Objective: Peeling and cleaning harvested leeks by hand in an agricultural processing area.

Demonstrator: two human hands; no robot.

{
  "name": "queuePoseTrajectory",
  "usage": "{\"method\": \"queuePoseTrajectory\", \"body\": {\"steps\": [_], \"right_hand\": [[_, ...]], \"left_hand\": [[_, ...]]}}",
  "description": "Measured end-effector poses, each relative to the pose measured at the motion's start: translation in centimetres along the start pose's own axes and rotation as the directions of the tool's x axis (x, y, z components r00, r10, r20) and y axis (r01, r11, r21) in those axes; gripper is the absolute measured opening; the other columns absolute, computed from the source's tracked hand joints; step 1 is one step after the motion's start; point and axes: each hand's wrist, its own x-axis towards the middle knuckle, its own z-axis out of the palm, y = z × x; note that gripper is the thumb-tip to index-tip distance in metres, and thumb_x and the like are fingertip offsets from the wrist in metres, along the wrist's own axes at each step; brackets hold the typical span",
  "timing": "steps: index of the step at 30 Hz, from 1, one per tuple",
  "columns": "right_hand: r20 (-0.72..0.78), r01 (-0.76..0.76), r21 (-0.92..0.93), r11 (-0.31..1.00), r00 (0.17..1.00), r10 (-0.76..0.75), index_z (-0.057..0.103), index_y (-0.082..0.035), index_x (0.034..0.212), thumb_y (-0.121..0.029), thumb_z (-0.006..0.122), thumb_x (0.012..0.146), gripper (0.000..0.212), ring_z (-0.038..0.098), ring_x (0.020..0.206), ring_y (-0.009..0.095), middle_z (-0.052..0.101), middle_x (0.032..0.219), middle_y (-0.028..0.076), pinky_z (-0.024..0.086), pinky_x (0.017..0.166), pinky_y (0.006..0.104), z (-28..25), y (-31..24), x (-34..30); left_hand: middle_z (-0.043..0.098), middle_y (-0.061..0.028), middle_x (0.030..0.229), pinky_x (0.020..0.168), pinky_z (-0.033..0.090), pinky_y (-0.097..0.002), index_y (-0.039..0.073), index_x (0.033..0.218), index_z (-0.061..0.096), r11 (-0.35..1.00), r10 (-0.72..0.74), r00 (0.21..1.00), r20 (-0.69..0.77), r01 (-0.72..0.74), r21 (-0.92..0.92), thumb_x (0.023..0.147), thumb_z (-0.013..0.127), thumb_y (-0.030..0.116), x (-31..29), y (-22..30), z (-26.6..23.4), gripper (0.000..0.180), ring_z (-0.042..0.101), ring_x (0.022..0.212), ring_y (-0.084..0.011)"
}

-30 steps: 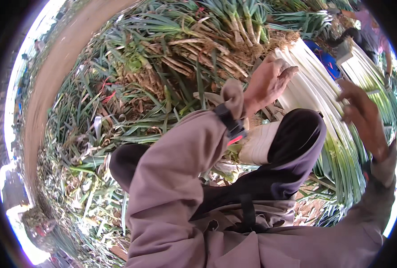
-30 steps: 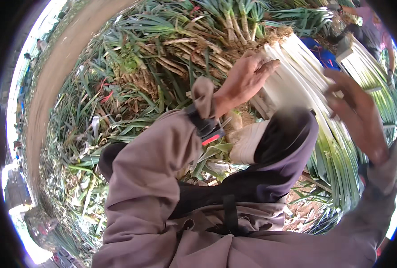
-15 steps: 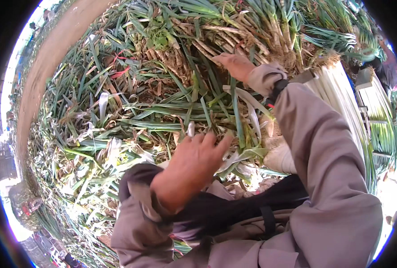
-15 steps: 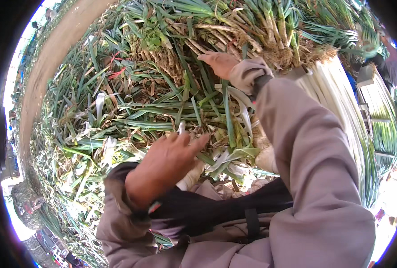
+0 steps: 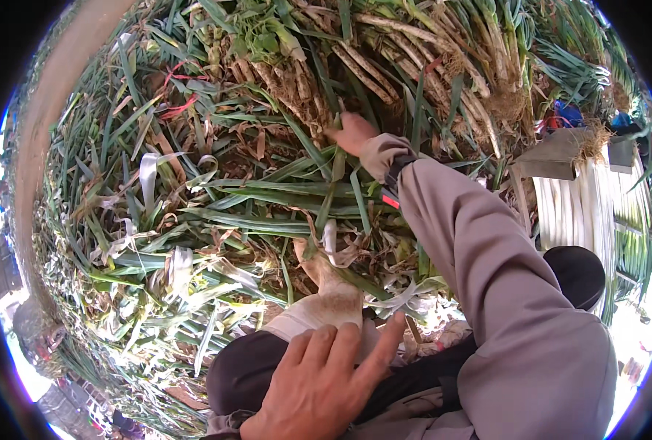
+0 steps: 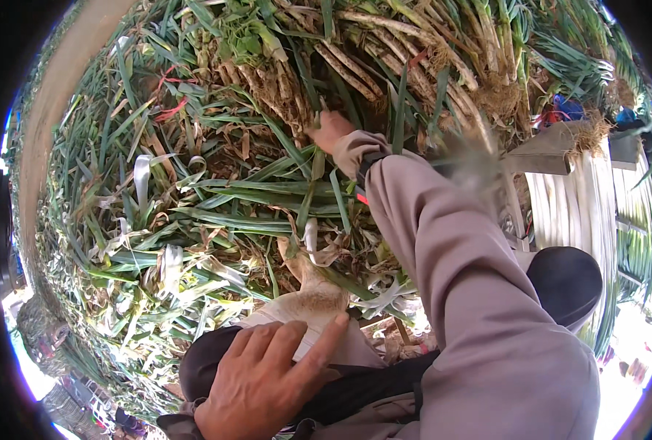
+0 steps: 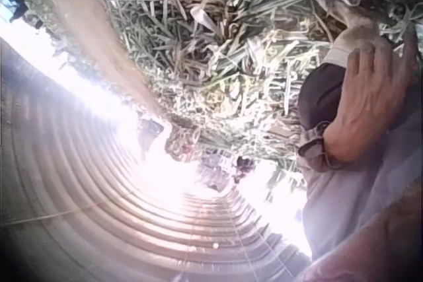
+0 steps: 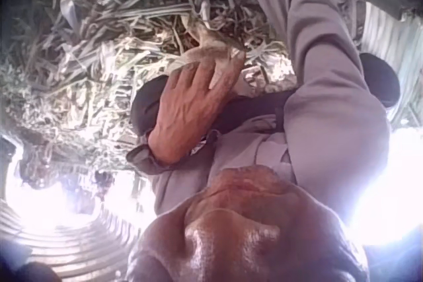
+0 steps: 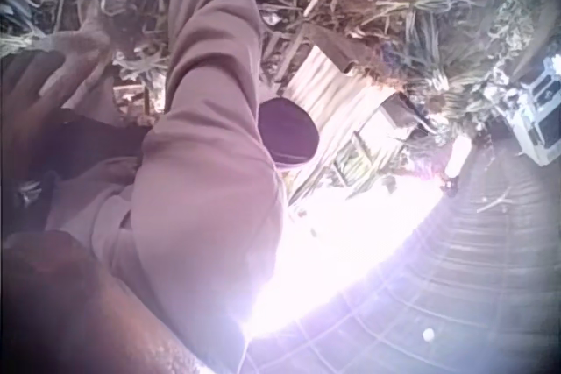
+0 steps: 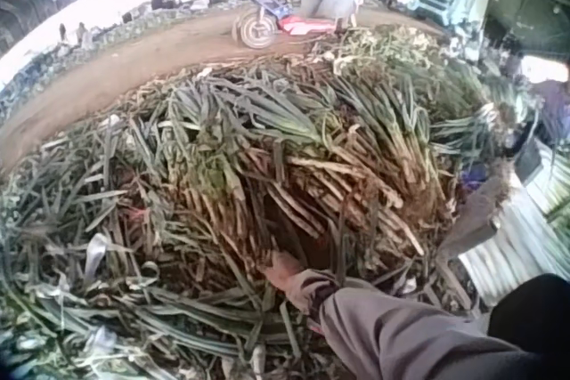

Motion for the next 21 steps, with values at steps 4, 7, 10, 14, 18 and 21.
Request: {"method": "queuePoseTrajectory", "body": {"steps": [4, 7, 10, 14, 18, 21], "right_hand": [[0.08, -0.148, 0.056, 0.987, 0.986, 0.143, 0.074, 0.004, 0.131, -0.042, 0.083, 0.103, 0.054, 0.076, 0.122, 0.054, 0.078, 0.13, 0.035, 0.06, 0.103, 0.0608, 3.3, -0.8, -2.3], [0.047, -0.04, 0.263, 0.964, 0.998, 0.028, 0.075, -0.001, 0.126, -0.026, 0.079, 0.098, 0.038, 0.079, 0.108, 0.052, 0.082, 0.125, 0.026, 0.063, 0.091, 0.0599, 5.0, -0.7, -5.9], [0.707, 0.457, 0.237, 0.857, 0.523, -0.475, 0.075, -0.003, 0.119, -0.03, 0.07, 0.11, 0.028, 0.079, 0.102, 0.04, 0.083, 0.116, 0.016, 0.064, 0.089, 0.0546, 3.0, -11.2, -14.2], [0.338, 0.607, 0.362, 0.708, 0.622, -0.706, 0.078, -0.008, 0.138, -0.031, 0.063, 0.117, 0.034, 0.077, 0.115, 0.035, 0.081, 0.123, 0.016, 0.063, 0.104, 0.0518, 0.6, -6.6, -8.3], [-0.305, 0.31, -0.16, 0.937, 0.887, -0.345, 0.077, 0.002, 0.132, -0.019, 0.076, 0.108, 0.032, 0.072, 0.124, 0.048, 0.077, 0.128, 0.029, 0.06, 0.105, 0.0589, -5.1, -0.7, 4.5], [-0.264, 0.001, -0.352, 0.936, 0.959, -0.101, 0.057, 0.003, 0.165, -0.029, 0.072, 0.113, 0.063, 0.069, 0.132, 0.052, 0.071, 0.144, 0.03, 0.057, 0.113, 0.0593, -8.9, 8.1, 10.5]], "left_hand": [[0.068, -0.0175, 0.141, 0.107, 0.057, -0.0521, 0.02, 0.182, 0.045, 1.0, -0.007, 0.995, 0.096, 0.008, -0.006, 0.103, 0.077, 0.023, 2.9, -1.2, -1.9, 0.085, 0.068, 0.125, -0.0391], [0.068, -0.0161, 0.14, 0.107, 0.057, -0.0514, 0.02, 0.182, 0.045, 0.997, 0.008, 1.0, 0.025, -0.006, -0.071, 0.102, 0.078, 0.021, 4.9, -1.6, -1.3, 0.087, 0.069, 0.125, -0.0384], [0.069, -0.015, 0.14, 0.107, 0.057, -0.0508, 0.02, 0.182, 0.046, 0.995, -0.058, 0.998, 0.011, 0.058, -0.079, 0.1, 0.078, 0.02, 5.2, -3.0, -1.2, 0.088, 0.069, 0.126, -0.0379], [0.069, -0.0151, 0.141, 0.107, 0.057, -0.0506, 0.02, 0.182, 0.047, 0.998, -0.035, 0.999, 0.012, 0.035, -0.054, 0.099, 0.078, 0.019, 6.4, -3.2, -1.9, 0.089, 0.069, 0.125, -0.0379], [0.069, -0.0173, 0.14, 0.107, 0.058, -0.0511, 0.02, 0.184, 0.044, 0.998, -0.045, 0.999, -0.008, 0.044, -0.043, 0.101, 0.078, 0.018, 6.2, -3.7, -1.5, 0.089, 0.07, 0.123, -0.0389], [0.069, -0.0192, 0.14, 0.108, 0.058, -0.0527, 0.019, 0.184, 0.042, 0.997, 0.008, 0.999, 0.034, -0.005, -0.076, 0.106, 0.075, 0.017, 6.2, -3.6, -1.4, 0.085, 0.069, 0.124, -0.0398]]}}
